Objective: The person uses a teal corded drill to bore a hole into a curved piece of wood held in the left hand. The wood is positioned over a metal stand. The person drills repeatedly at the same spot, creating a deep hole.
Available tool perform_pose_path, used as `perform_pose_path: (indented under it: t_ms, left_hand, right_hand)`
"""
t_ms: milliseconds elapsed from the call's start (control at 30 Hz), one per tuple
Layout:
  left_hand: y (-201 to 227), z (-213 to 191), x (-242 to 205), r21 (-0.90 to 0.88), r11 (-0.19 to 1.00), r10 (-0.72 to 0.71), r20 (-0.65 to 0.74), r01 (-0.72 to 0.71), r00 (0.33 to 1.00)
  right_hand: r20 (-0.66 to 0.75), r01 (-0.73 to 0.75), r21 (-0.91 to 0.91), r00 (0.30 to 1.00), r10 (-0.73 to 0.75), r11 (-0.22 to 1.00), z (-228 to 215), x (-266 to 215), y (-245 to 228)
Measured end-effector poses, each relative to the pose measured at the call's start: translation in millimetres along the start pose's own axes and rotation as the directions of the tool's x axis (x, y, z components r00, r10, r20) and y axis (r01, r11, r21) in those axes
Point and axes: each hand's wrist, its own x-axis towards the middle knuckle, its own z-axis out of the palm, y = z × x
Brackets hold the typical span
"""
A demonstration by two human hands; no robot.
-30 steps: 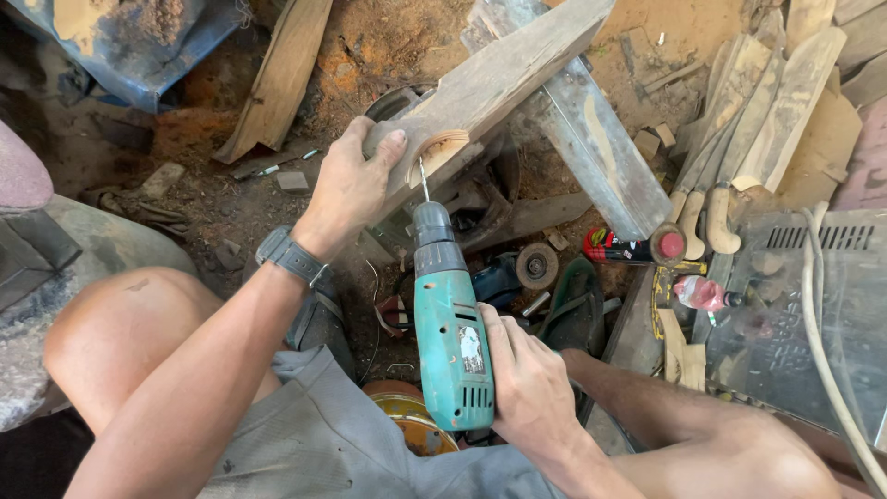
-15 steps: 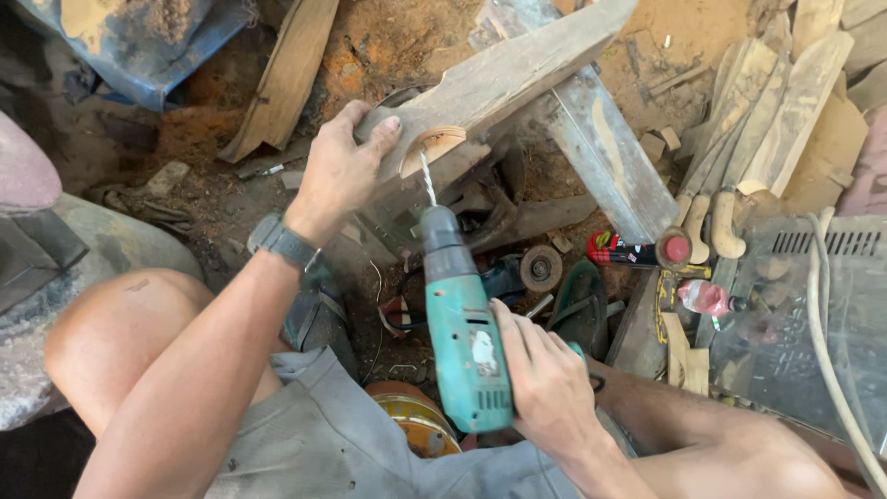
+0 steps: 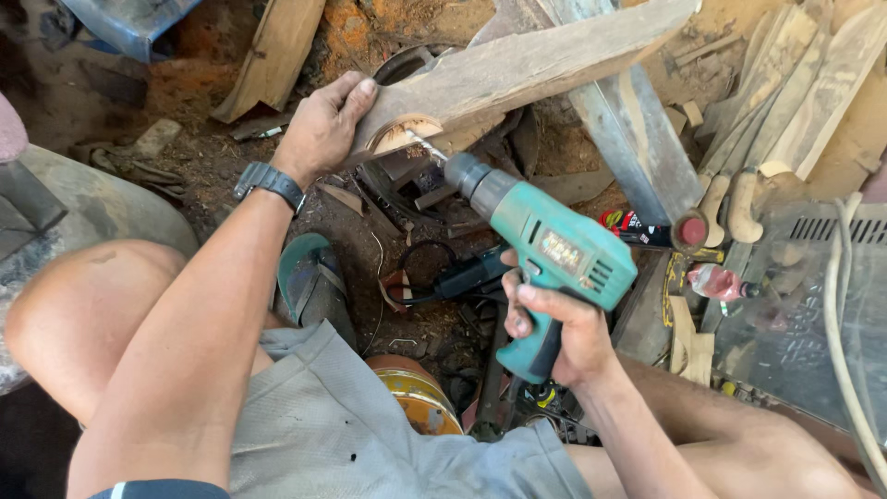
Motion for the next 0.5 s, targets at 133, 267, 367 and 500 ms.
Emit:
perform_pose_path:
  t_ms: [133,267,367,500]
  left_hand:
    - [3,-6,4,-0.003,1.000,-0.025,0.019,0.025,1.000]
    - [10,-9,0,-0.065,0.998,-0.002,0.041,0.005,0.999]
    - [14,-9,-3,-0.099,0.995,0.023,0.025,-0.020,0.999]
    - [14,-6,-5,-0.163,0.986,0.042,-0.010,-0.043,0.999]
  right_hand:
    - [0.002,-0.060,0.111,0.998,0.060,0.992,-3,8,-5]
    - [0.089,-0.117,0.163,0.991,0.103,0.980,-10,20,-10]
    - [0.128,-0.159,0.221,0.983,0.133,0.962,-15,25,-14]
    - [0.179,-0.206,0.302,0.971,0.157,0.931,-18,28,-16]
